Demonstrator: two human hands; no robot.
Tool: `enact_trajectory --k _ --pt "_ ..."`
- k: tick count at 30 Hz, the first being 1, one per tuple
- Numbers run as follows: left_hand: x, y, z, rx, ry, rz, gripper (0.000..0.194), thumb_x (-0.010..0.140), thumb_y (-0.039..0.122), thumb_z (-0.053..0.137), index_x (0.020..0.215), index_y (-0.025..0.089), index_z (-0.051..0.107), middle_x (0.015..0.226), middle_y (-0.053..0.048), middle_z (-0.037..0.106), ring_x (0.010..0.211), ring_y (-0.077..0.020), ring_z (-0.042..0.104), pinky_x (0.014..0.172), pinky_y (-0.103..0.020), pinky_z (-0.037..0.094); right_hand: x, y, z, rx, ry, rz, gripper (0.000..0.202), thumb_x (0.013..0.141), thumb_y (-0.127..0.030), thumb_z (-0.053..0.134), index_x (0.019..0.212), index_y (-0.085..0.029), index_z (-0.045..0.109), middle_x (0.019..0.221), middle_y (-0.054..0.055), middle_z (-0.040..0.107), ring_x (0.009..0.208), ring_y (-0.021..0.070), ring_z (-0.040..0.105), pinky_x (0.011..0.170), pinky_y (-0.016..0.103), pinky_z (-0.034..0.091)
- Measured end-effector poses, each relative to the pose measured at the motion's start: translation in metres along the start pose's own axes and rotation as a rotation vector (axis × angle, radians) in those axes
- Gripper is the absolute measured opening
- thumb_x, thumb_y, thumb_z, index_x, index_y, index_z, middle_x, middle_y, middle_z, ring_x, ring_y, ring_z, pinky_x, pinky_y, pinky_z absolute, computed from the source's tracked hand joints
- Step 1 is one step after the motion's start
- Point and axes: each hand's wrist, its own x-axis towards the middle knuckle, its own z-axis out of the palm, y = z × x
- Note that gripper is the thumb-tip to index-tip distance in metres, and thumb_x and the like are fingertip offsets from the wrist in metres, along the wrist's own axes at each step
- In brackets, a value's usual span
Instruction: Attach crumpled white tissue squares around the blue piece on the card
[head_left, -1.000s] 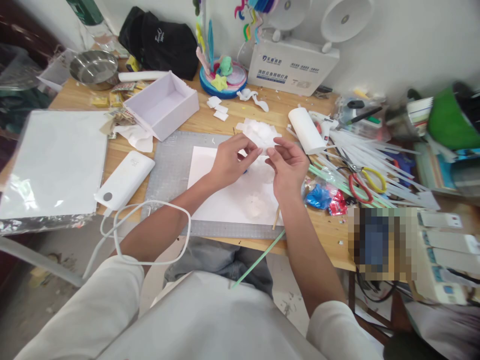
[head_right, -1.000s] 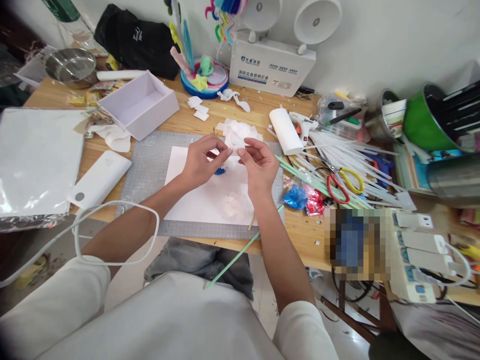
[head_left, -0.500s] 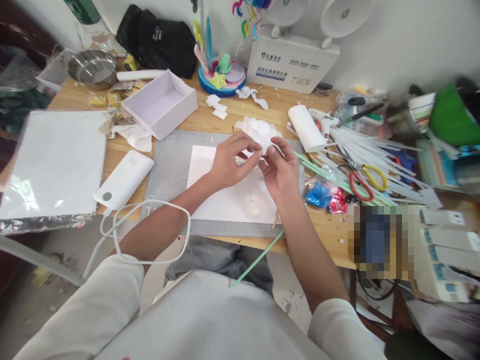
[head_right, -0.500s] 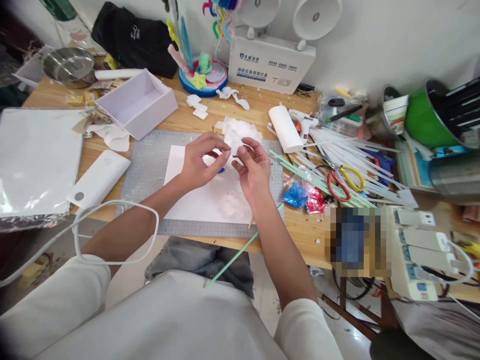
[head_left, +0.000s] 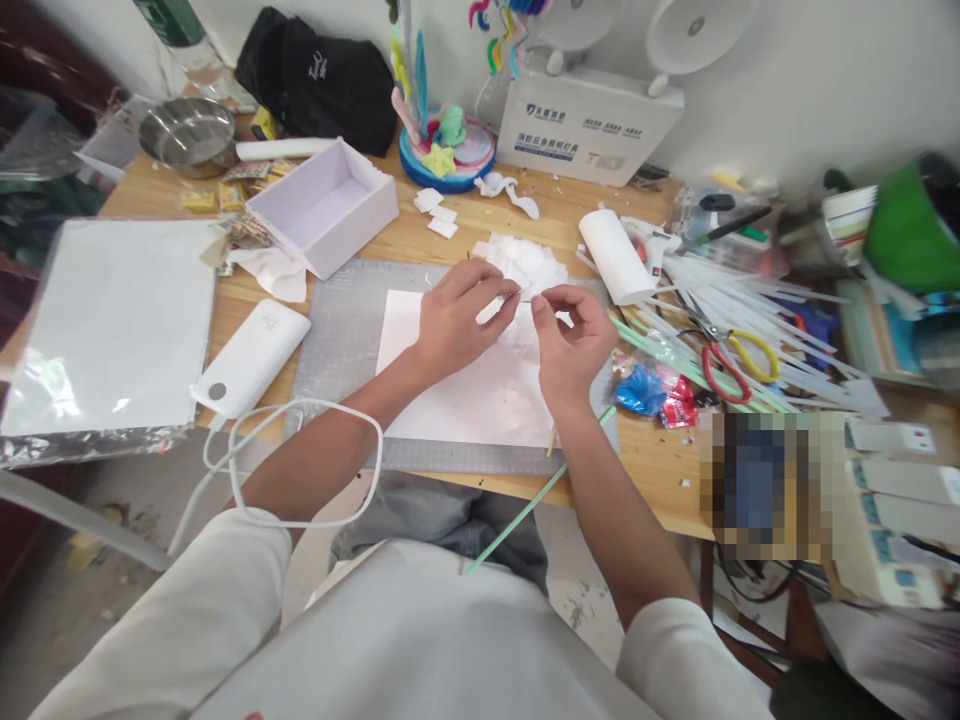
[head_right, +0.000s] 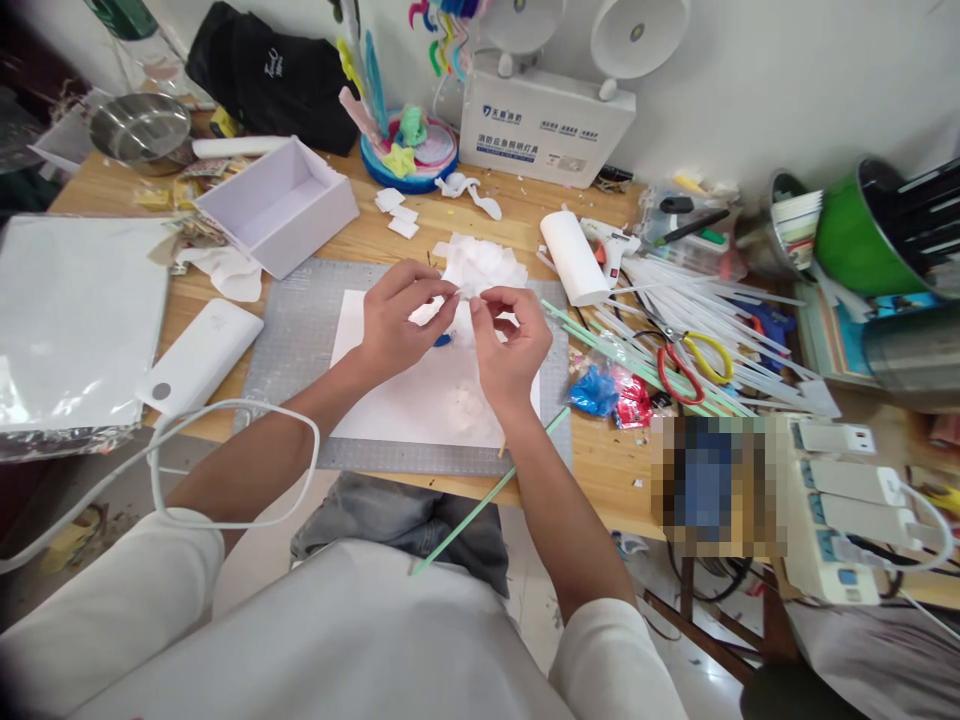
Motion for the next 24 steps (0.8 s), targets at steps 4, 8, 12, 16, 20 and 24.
enact_trajectory --k 4,8,12,16,20,24 --pt "-0.0012 -0.0015 0.0015 0.095 -0.008 0.052 0.009 0.094 0.023 0.063 0.093 0.019 0.071 0.088 -0.004 0.070 0.083 -0.0145 0.066 0.071 -0.027 0.052 -0.0033 -0.0044 0.0010 -0.011 -0.089 -0.004 0.008 0.084 -0.031 0.072 0.083 -0.022 0.073 0.080 0.000 0.068 0.073 0.0117 0.062 0.059 0.023 0.049" --pt "-0.0033 -0.0017 0.0036 0.126 -0.035 0.063 0.012 0.095 0.023 0.060 0.095 0.020 0.072 0.090 -0.005 0.071 0.086 -0.0159 0.066 0.073 -0.029 0.052 -0.0023 -0.0010 0.0007 0.006 -0.101 -0.007 0.006 0.084 -0.028 0.072 0.084 -0.023 0.076 0.080 0.000 0.070 0.074 0.0125 0.065 0.057 0.023 0.051" --pt "-0.0043 0.0011 0.0026 0.098 -0.088 0.029 0.014 0.095 0.024 0.059 0.101 0.020 0.071 0.094 -0.006 0.071 0.090 -0.0175 0.066 0.077 -0.032 0.053 -0.0013 0.0034 0.0001 0.028 -0.089 0.028 0.010 0.084 -0.032 0.073 0.087 -0.023 0.078 0.083 0.000 0.073 0.075 0.0140 0.067 0.058 0.025 0.055" --pt "-0.0045 0.0032 0.0004 0.018 -0.107 0.004 0.017 0.095 0.025 0.058 0.105 0.020 0.070 0.096 -0.007 0.069 0.091 -0.0175 0.065 0.079 -0.033 0.054 -0.0022 0.0048 0.0008 0.075 -0.075 0.081 0.013 0.082 -0.034 0.075 0.088 -0.023 0.079 0.083 0.000 0.075 0.072 0.0139 0.068 0.062 0.028 0.061" --pt "-0.0056 0.0021 0.0011 -0.028 -0.120 -0.014 0.019 0.096 0.025 0.057 0.108 0.020 0.070 0.097 -0.008 0.069 0.091 -0.0169 0.064 0.079 -0.032 0.055 -0.0031 0.0040 0.0015 0.070 -0.076 0.099 0.015 0.082 -0.034 0.075 0.088 -0.022 0.079 0.082 0.000 0.075 0.068 0.0134 0.068 0.068 0.031 0.064" --pt "-0.0064 0.0010 0.0029 -0.056 -0.090 -0.006 0.019 0.095 0.023 0.058 0.108 0.018 0.071 0.097 -0.009 0.069 0.091 -0.0171 0.064 0.078 -0.032 0.054 -0.0027 0.0028 0.0011 0.098 -0.078 0.121 0.015 0.080 -0.035 0.077 0.087 -0.022 0.080 0.080 0.000 0.075 0.067 0.0129 0.068 0.066 0.031 0.064"
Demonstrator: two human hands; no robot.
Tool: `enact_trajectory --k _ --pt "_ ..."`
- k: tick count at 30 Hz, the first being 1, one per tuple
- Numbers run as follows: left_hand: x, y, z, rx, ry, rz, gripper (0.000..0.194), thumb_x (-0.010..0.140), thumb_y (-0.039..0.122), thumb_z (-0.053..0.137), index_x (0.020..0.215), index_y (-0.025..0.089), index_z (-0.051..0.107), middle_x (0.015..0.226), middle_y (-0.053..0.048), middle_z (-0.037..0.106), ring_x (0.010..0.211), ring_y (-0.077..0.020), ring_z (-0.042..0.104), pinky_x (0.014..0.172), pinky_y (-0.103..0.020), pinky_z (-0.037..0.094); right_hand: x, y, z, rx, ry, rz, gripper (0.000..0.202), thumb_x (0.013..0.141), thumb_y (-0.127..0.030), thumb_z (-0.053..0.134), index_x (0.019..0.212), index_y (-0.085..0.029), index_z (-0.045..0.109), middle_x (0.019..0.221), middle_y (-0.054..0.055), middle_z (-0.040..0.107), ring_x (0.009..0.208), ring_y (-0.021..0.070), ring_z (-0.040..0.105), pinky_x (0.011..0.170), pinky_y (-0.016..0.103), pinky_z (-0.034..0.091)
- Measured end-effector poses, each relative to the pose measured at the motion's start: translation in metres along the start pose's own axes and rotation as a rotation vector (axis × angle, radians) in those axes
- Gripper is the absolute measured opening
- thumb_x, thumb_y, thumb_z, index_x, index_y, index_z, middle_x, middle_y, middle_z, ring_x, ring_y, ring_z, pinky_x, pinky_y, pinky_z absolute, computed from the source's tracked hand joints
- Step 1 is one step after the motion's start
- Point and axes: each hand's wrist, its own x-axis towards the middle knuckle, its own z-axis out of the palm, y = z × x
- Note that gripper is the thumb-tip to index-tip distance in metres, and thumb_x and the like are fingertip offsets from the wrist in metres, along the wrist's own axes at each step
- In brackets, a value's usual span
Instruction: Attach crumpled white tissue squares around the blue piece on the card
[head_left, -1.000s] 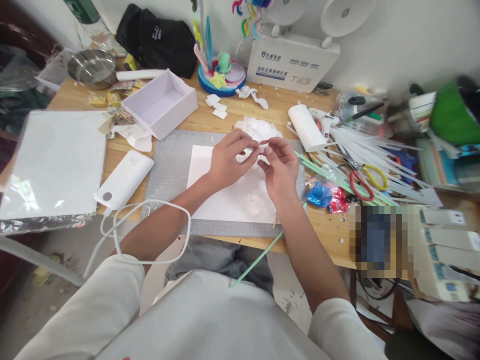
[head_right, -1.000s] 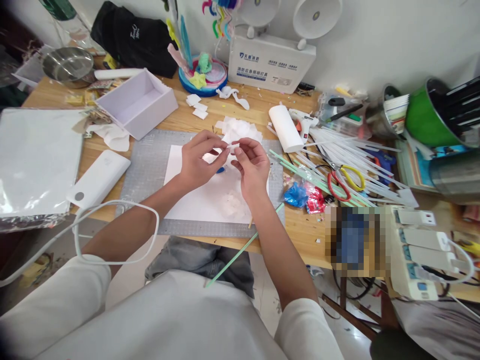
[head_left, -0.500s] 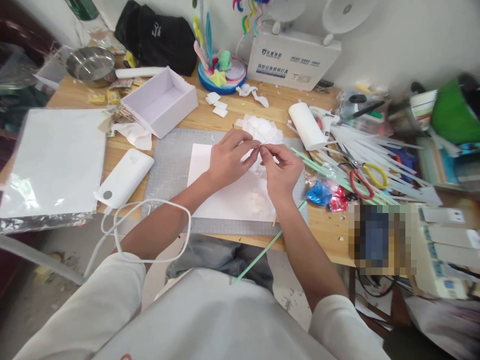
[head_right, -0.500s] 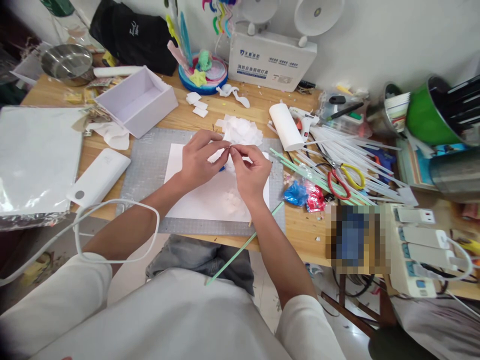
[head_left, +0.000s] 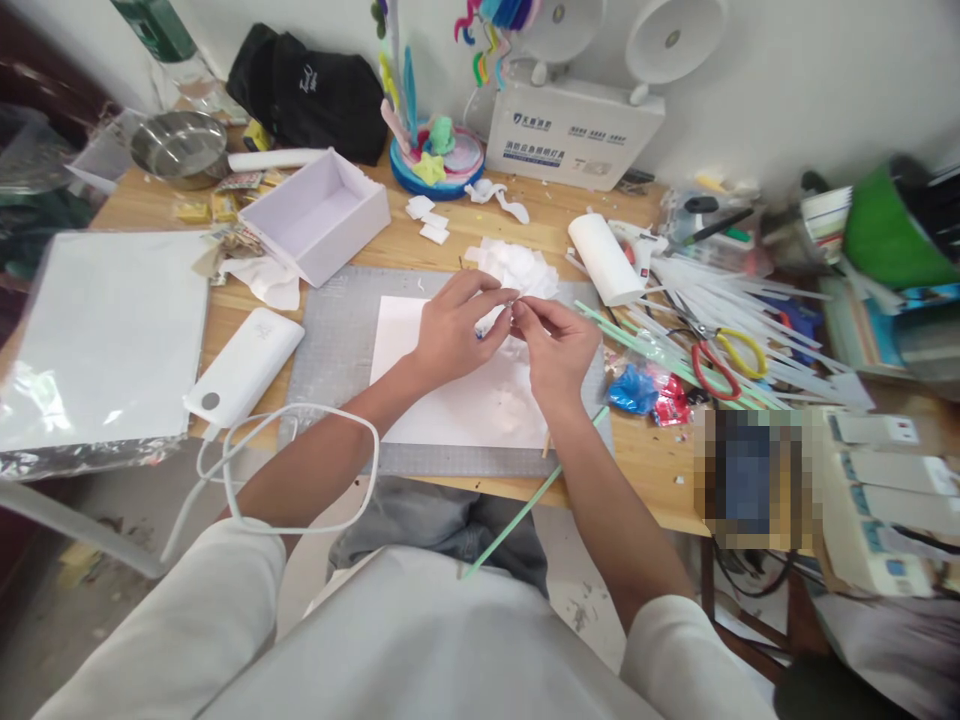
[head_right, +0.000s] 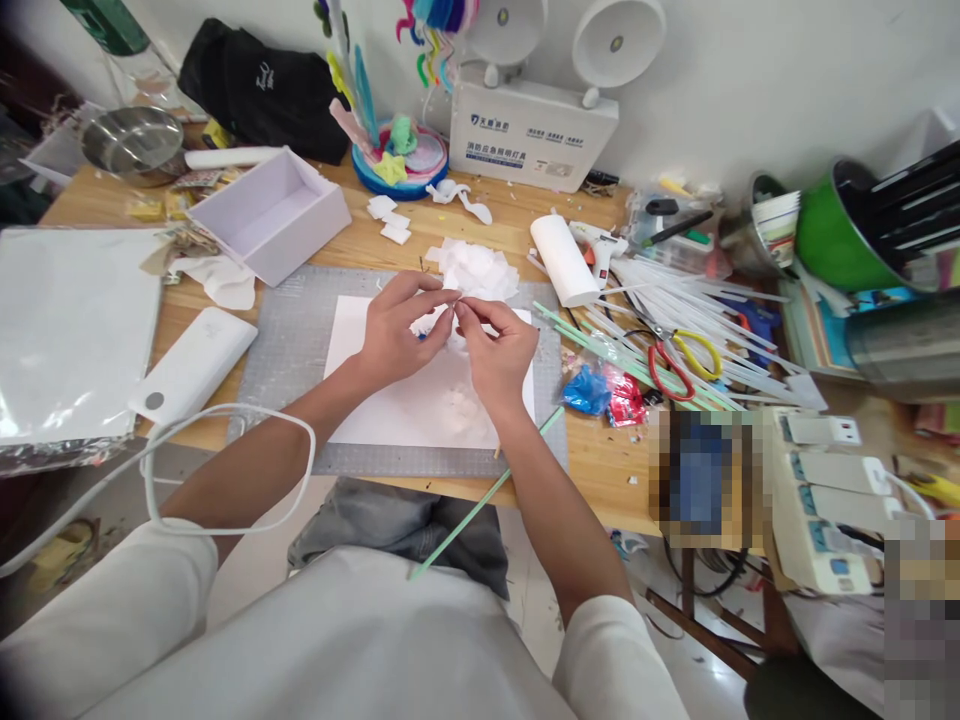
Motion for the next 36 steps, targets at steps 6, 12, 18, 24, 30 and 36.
enact_trajectory --k 6,12,18,24,30,36 --pt "0.0004 0.0011 -0.0003 -0.003 -0.056 -0.071 0.021 0.096 0.027 0.057 0.107 0.020 0.073 0.097 -0.009 0.071 0.092 -0.0178 0.065 0.080 -0.034 0.055 0.0015 0.0028 0.0002 0.022 -0.005 0.072 0.020 0.078 -0.043 0.077 0.086 -0.024 0.079 0.082 0.000 0.075 0.072 0.0139 0.069 0.066 0.032 0.065" --pt "0.0003 0.0008 -0.0007 0.029 -0.079 -0.075 0.022 0.096 0.028 0.057 0.106 0.019 0.074 0.095 -0.009 0.071 0.090 -0.0171 0.065 0.078 -0.033 0.056 0.0016 0.0016 -0.0004 0.020 -0.022 0.096 0.017 0.079 -0.039 0.076 0.085 -0.023 0.077 0.079 -0.001 0.074 0.071 0.0131 0.067 0.066 0.030 0.065" --pt "0.0018 0.0016 -0.0007 -0.100 -0.111 -0.146 0.021 0.097 0.026 0.057 0.103 0.018 0.075 0.093 -0.008 0.071 0.086 -0.0145 0.065 0.069 -0.026 0.056 0.0023 -0.0007 -0.0007 0.074 -0.030 0.135 0.016 0.078 -0.038 0.077 0.082 -0.022 0.076 0.076 -0.002 0.072 0.069 0.0110 0.065 0.063 0.027 0.064" --pt "0.0052 -0.0006 -0.0023 -0.200 -0.163 -0.218 0.020 0.098 0.026 0.058 0.097 0.018 0.076 0.091 -0.007 0.071 0.082 -0.0123 0.065 0.065 -0.022 0.053 0.0045 -0.0011 -0.0012 0.053 -0.041 0.138 0.017 0.078 -0.038 0.077 0.081 -0.022 0.074 0.075 -0.002 0.071 0.068 0.0105 0.064 0.062 0.026 0.063" --pt "0.0039 -0.0060 -0.0005 -0.144 -0.174 -0.159 0.022 0.099 0.028 0.057 0.096 0.018 0.076 0.090 -0.007 0.071 0.084 -0.0138 0.065 0.072 -0.026 0.054 0.0036 -0.0020 -0.0027 -0.080 -0.043 0.054 0.016 0.082 -0.038 0.073 0.082 -0.021 0.073 0.077 -0.001 0.070 0.070 0.0118 0.064 0.061 0.026 0.060" --pt "0.0055 -0.0003 -0.0008 -0.229 -0.151 -0.310 0.015 0.092 0.023 0.063 0.088 0.017 0.077 0.086 -0.005 0.071 0.077 -0.0105 0.064 0.061 -0.018 0.053 0.0026 -0.0016 -0.0026 -0.167 -0.053 0.013 0.017 0.084 -0.038 0.071 0.083 -0.021 0.073 0.079 0.000 0.070 0.073 0.0129 0.064 0.060 0.025 0.055"
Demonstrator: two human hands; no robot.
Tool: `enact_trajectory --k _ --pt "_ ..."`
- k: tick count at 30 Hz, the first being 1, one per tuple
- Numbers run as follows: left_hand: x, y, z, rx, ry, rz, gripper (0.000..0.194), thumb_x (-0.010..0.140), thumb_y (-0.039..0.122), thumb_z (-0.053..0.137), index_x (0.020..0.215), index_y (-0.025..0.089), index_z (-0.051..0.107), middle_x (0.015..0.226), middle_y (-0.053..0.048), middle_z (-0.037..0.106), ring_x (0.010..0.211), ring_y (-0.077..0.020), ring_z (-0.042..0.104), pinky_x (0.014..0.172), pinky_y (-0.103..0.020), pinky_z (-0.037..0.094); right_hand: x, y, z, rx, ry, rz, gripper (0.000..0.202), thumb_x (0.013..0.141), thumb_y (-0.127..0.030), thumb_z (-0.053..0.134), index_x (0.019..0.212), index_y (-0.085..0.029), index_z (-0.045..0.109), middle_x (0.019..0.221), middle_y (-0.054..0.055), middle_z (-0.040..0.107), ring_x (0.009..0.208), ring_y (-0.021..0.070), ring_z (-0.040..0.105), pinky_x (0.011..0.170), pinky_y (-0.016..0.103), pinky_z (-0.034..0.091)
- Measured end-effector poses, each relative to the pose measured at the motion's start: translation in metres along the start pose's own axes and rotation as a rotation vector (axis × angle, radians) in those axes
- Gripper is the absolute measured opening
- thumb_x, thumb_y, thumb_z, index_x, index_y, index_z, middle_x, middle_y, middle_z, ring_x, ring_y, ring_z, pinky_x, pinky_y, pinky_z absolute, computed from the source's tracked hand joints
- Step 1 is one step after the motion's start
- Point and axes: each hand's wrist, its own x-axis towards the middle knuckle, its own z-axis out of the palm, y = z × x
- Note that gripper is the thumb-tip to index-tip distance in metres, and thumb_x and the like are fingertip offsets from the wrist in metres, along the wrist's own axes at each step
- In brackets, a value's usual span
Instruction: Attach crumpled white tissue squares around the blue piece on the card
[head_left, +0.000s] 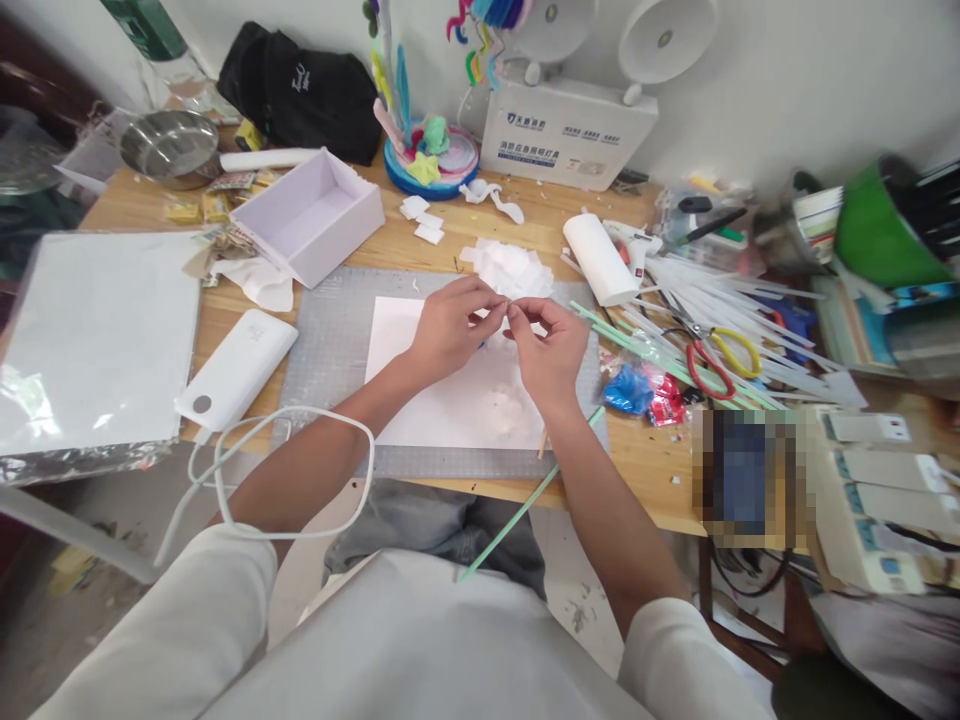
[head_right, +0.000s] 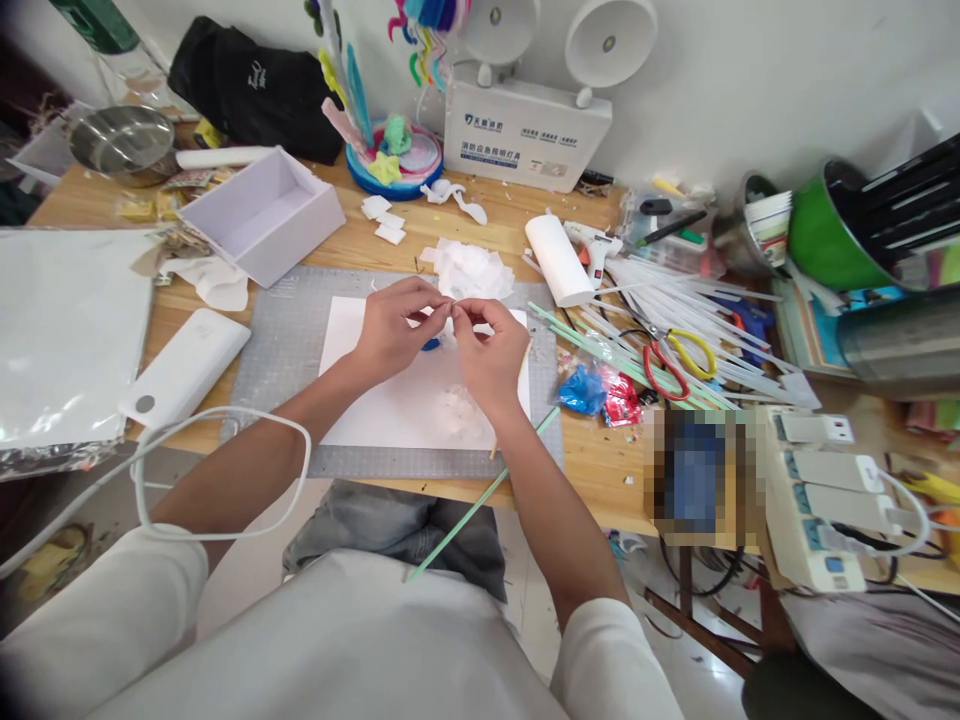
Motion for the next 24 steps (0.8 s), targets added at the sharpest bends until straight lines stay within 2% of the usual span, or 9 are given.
enact_trajectory --k 5,12,18,24 --pt "0.002 0.008 -0.002 -0.070 0.011 -0.123 0.014 0.090 0.020 0.065 0.082 0.016 0.075 0.081 -0.004 0.070 0.075 -0.0102 0.064 0.057 -0.016 0.051 0.001 0.002 0.001 0.158 -0.031 0.068 0.017 0.082 -0.038 0.073 0.082 -0.021 0.072 0.077 -0.002 0.069 0.069 0.0114 0.063 0.063 0.026 0.058" --pt "0.005 0.008 -0.002 -0.073 0.064 -0.177 0.013 0.089 0.021 0.064 0.081 0.017 0.073 0.078 -0.004 0.070 0.078 -0.0125 0.064 0.054 -0.016 0.048 0.005 -0.001 -0.001 0.300 -0.038 0.178 0.017 0.075 -0.038 0.075 0.077 -0.023 0.067 0.074 -0.004 0.063 0.070 0.0099 0.059 0.066 0.025 0.060" --pt "0.007 0.002 -0.003 -0.043 0.113 -0.190 0.011 0.091 0.019 0.062 0.084 0.017 0.071 0.081 -0.003 0.070 0.078 -0.0109 0.064 0.055 -0.016 0.049 0.013 0.002 -0.008 0.325 -0.072 0.228 0.020 0.073 -0.039 0.072 0.078 -0.024 0.060 0.097 -0.001 0.067 0.085 0.0123 0.064 0.075 0.028 0.061" --pt "0.013 -0.021 -0.007 -0.018 0.222 -0.232 0.012 0.090 0.021 0.063 0.082 0.017 0.071 0.082 -0.003 0.072 0.075 -0.0103 0.065 0.055 -0.017 0.050 0.033 -0.001 -0.017 0.382 0.009 0.333 0.020 0.064 -0.034 0.074 0.073 -0.022 0.061 0.070 -0.005 0.060 0.071 0.0115 0.064 0.058 0.021 0.052"
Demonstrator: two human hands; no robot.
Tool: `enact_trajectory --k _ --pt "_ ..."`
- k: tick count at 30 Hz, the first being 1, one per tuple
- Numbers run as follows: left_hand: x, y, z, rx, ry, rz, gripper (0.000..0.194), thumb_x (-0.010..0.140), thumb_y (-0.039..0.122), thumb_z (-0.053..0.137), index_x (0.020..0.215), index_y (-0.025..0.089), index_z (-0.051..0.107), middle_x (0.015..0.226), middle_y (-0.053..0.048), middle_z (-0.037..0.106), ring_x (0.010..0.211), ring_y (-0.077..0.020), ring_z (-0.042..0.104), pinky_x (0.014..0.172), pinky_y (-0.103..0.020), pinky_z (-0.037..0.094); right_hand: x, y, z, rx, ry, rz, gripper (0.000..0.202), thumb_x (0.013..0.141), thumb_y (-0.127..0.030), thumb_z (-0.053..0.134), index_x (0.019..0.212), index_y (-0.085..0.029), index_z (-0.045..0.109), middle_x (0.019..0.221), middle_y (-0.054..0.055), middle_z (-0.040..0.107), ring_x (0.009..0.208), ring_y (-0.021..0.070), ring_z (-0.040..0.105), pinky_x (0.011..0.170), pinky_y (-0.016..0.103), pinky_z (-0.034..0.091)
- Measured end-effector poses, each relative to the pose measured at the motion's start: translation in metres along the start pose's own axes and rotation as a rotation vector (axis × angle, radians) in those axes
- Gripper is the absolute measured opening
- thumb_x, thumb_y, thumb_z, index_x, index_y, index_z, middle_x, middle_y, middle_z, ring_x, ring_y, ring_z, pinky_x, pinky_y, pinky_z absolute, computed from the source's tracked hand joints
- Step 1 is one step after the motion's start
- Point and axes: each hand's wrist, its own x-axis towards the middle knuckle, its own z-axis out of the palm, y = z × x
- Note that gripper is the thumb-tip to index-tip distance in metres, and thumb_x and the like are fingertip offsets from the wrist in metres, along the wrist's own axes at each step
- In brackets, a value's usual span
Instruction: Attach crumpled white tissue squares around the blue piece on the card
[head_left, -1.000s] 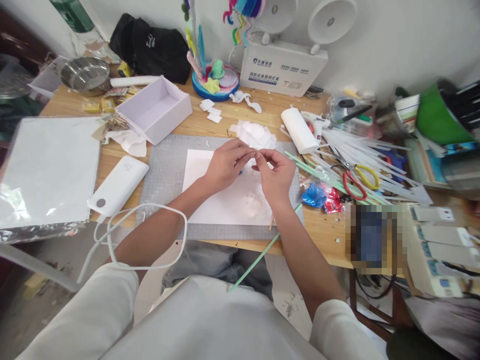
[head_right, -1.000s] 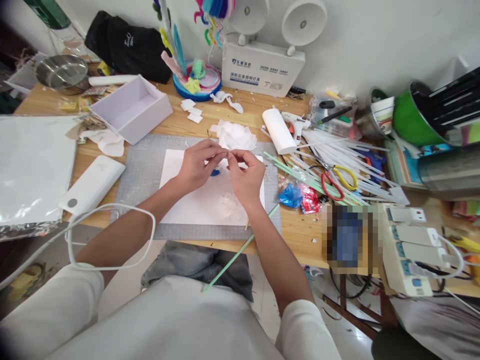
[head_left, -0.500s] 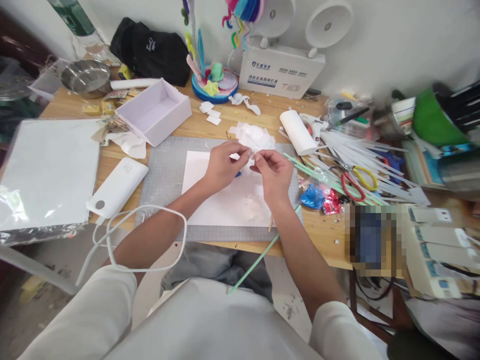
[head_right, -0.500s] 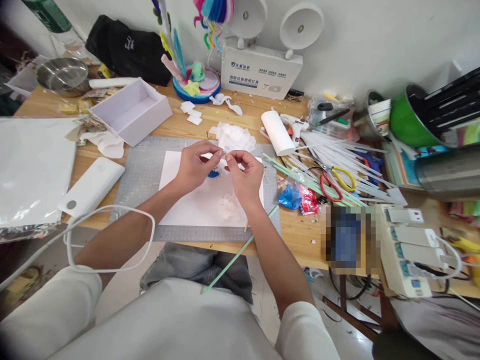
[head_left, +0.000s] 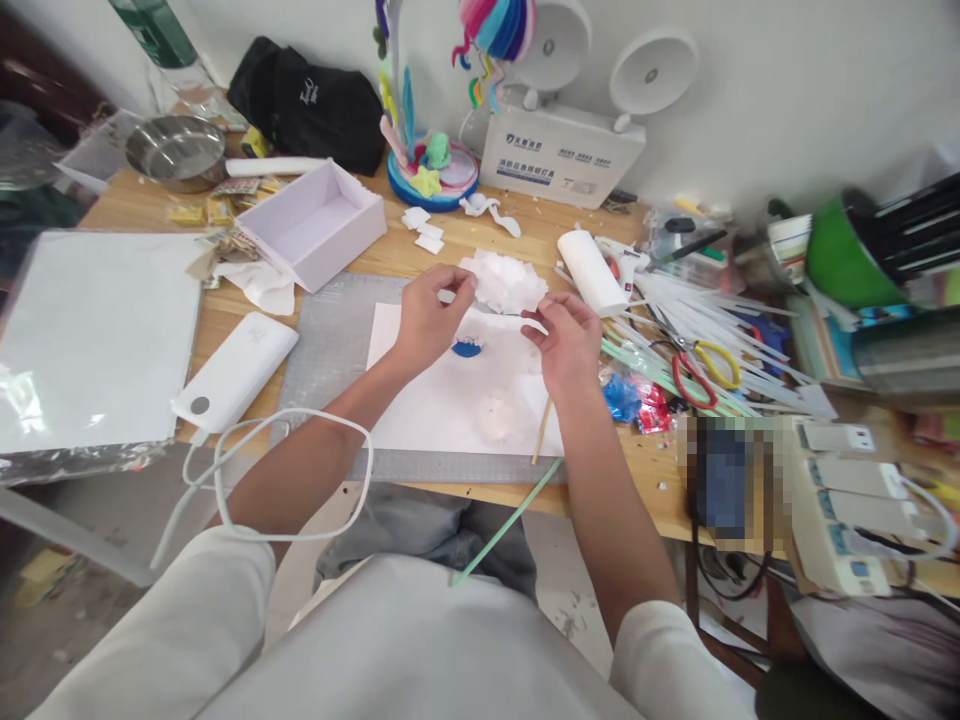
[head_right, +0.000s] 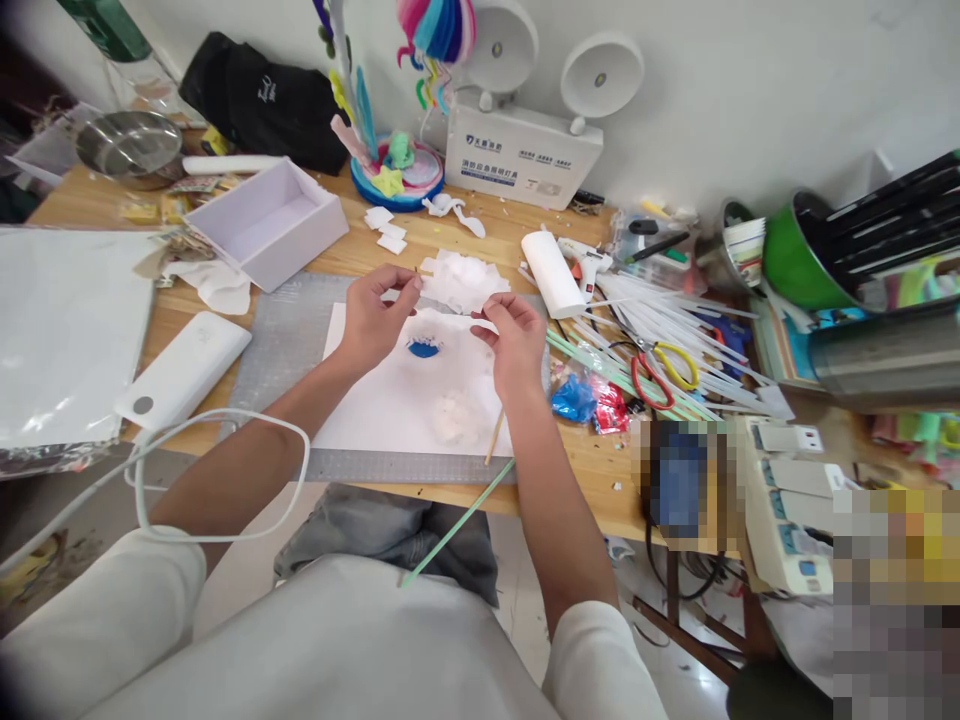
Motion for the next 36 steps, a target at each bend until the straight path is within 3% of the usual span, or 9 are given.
enact_trajectory --k 6,10,14,17,21,24,29,32,36 --pt "0.008 -0.015 -0.004 0.063 0.081 0.029 0.013 0.091 0.021 0.063 0.080 0.019 0.069 0.078 -0.001 0.071 0.071 -0.0107 0.064 0.061 -0.022 0.053 0.056 -0.006 0.005 -0.589 0.033 -0.187 0.007 0.065 -0.017 0.066 0.058 -0.018 0.066 0.050 -0.005 0.052 0.056 0.0113 0.047 0.059 0.028 0.045" --pt "0.008 -0.015 -0.005 0.099 0.074 0.039 0.012 0.089 0.019 0.063 0.079 0.018 0.069 0.076 -0.001 0.071 0.071 -0.0108 0.064 0.061 -0.022 0.050 0.091 0.000 0.008 -0.953 0.081 -0.253 0.012 0.066 -0.010 0.067 0.057 -0.017 0.068 0.053 0.000 0.057 0.060 0.0173 0.052 0.078 0.044 0.052" --pt "0.006 -0.007 -0.004 0.098 0.047 -0.039 0.012 0.089 0.018 0.062 0.079 0.017 0.069 0.080 -0.002 0.071 0.073 -0.0099 0.063 0.060 -0.020 0.046 0.088 -0.007 0.003 -1.167 0.058 -0.276 0.016 0.075 -0.008 0.062 0.065 -0.015 0.072 0.066 0.009 0.067 0.074 0.0263 0.063 0.089 0.051 0.052" --pt "0.004 -0.001 -0.004 0.069 0.006 -0.072 0.012 0.089 0.019 0.061 0.080 0.017 0.070 0.084 -0.003 0.073 0.075 -0.0099 0.064 0.059 -0.019 0.045 0.062 -0.017 0.002 -1.093 0.079 -0.447 0.019 0.084 -0.014 0.058 0.086 -0.015 0.077 0.091 0.013 0.076 0.084 0.0254 0.068 0.094 0.049 0.052" --pt "0.001 0.004 -0.002 -0.008 -0.048 -0.031 0.012 0.090 0.020 0.061 0.082 0.017 0.070 0.085 -0.003 0.072 0.077 -0.0102 0.064 0.059 -0.018 0.046 0.026 -0.019 0.013 -0.748 -0.206 -0.438 0.031 0.080 -0.033 0.072 0.108 -0.020 0.074 0.106 0.007 0.078 0.084 0.0189 0.069 0.075 0.034 0.057" --pt "-0.001 0.005 -0.001 -0.033 -0.073 -0.022 0.013 0.091 0.021 0.062 0.082 0.018 0.071 0.083 -0.003 0.071 0.076 -0.0103 0.063 0.059 -0.018 0.047 0.019 -0.011 0.022 -0.655 -0.275 -0.401 0.024 0.073 -0.033 0.078 0.093 -0.020 0.076 0.097 0.005 0.077 0.082 0.0171 0.068 0.067 0.029 0.053" --pt "-0.001 0.004 -0.001 -0.038 -0.055 -0.042 0.015 0.093 0.022 0.060 0.088 0.017 0.073 0.092 -0.005 0.074 0.082 -0.0110 0.066 0.060 -0.018 0.050 0.046 -0.002 0.015 -0.524 -0.128 -0.315 0.011 0.069 -0.026 0.078 0.076 -0.017 0.075 0.073 0.000 0.072 0.067 0.0141 0.064 0.070 0.031 0.052" --pt "0.000 0.001 -0.001 -0.024 -0.040 -0.046 0.017 0.090 0.014 0.059 0.097 0.017 0.074 0.100 -0.006 0.074 0.086 -0.0107 0.067 0.061 -0.016 0.050 0.071 -0.001 0.006 -0.693 -0.005 -0.254 0.014 0.066 -0.024 0.080 0.076 -0.014 0.077 0.065 -0.001 0.068 0.061 0.0139 0.058 0.071 0.034 0.051" --pt "0.001 0.000 -0.001 -0.018 -0.041 -0.030 0.020 0.087 0.011 0.058 0.098 0.018 0.073 0.101 -0.006 0.074 0.086 -0.0106 0.066 0.060 -0.016 0.050 0.096 -0.001 0.000 -0.893 -0.006 -0.210 0.017 0.064 -0.023 0.083 0.078 -0.013 0.078 0.071 0.003 0.070 0.068 0.0176 0.062 0.080 0.039 0.053"
